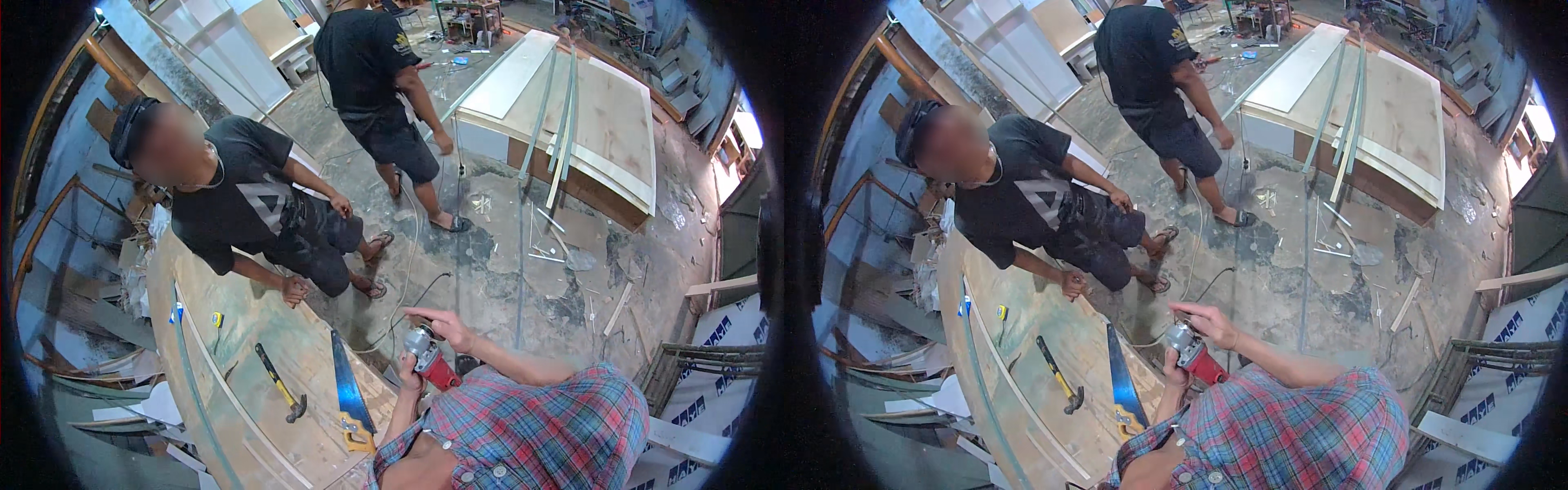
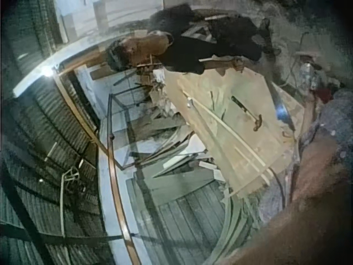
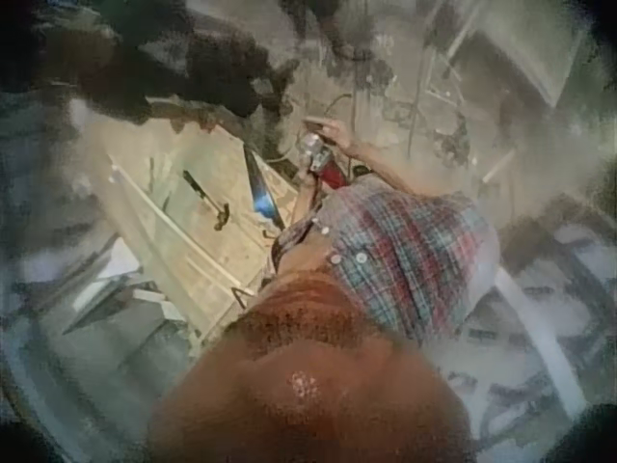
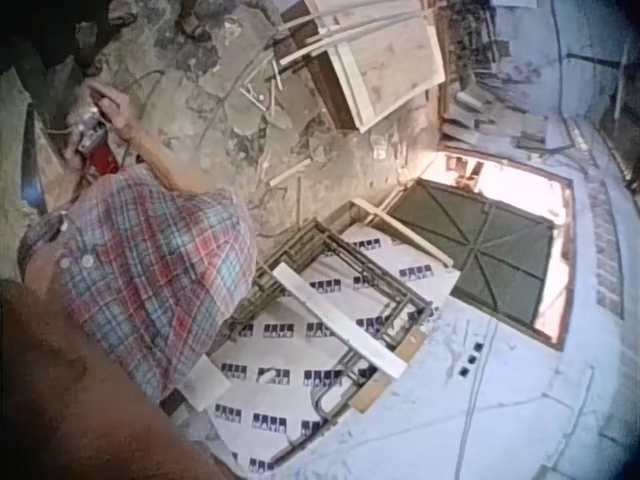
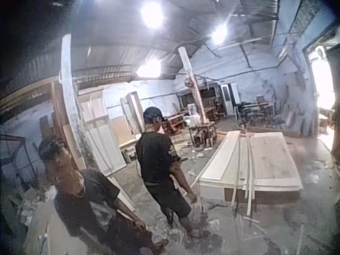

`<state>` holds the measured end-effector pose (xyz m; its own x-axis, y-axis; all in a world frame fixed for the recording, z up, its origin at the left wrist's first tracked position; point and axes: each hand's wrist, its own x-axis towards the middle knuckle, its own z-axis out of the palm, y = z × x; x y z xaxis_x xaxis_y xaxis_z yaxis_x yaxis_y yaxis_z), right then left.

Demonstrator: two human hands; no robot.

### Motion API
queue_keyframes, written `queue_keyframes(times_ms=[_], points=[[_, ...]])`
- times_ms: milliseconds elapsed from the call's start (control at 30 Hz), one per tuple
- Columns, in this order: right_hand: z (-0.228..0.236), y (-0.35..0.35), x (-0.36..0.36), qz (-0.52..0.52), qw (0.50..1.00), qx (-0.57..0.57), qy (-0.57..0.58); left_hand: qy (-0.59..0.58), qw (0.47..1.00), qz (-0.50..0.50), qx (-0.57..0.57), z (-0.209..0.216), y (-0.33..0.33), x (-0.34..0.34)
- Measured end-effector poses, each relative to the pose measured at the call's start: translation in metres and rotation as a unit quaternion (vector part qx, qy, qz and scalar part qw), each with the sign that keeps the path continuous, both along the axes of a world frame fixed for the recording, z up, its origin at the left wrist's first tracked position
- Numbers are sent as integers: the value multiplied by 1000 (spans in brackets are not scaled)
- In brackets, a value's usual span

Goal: The person assembles a red angle grinder by attaching a grinding disc and tightening the nut. They then pick up a hand saw and use it to cut a small wooden strip on a workbench. The task involves tool preparation and manual cutting in a workshop environment.

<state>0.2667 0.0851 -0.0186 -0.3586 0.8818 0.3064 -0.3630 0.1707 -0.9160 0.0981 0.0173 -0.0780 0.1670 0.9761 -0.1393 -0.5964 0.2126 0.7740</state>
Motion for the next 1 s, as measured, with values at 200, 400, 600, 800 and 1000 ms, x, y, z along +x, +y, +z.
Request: queue_keyframes(times_ms=[200, 400, 600, 800, 1000], points=[[-2, 10, -14, -36, 991, -126, 24, 28, 1000, -2, -7, 4, 2, 0], [18, 20, -14, 45, 957, -285, -27, 49, 999, 9, 16, 3, 0, -2], [-3, 24, 17, 194, 967, -168, -3, 22, 999, 30, 20, 12, -3, -1], [3, 40, 24, 198, 949, -161, -186, 46, 998, 26, 33, 14, -2, 1], [24, 29, 18, 139, 975, -78, -155, 46, 998, 28, 34, 13, -2, -2]])
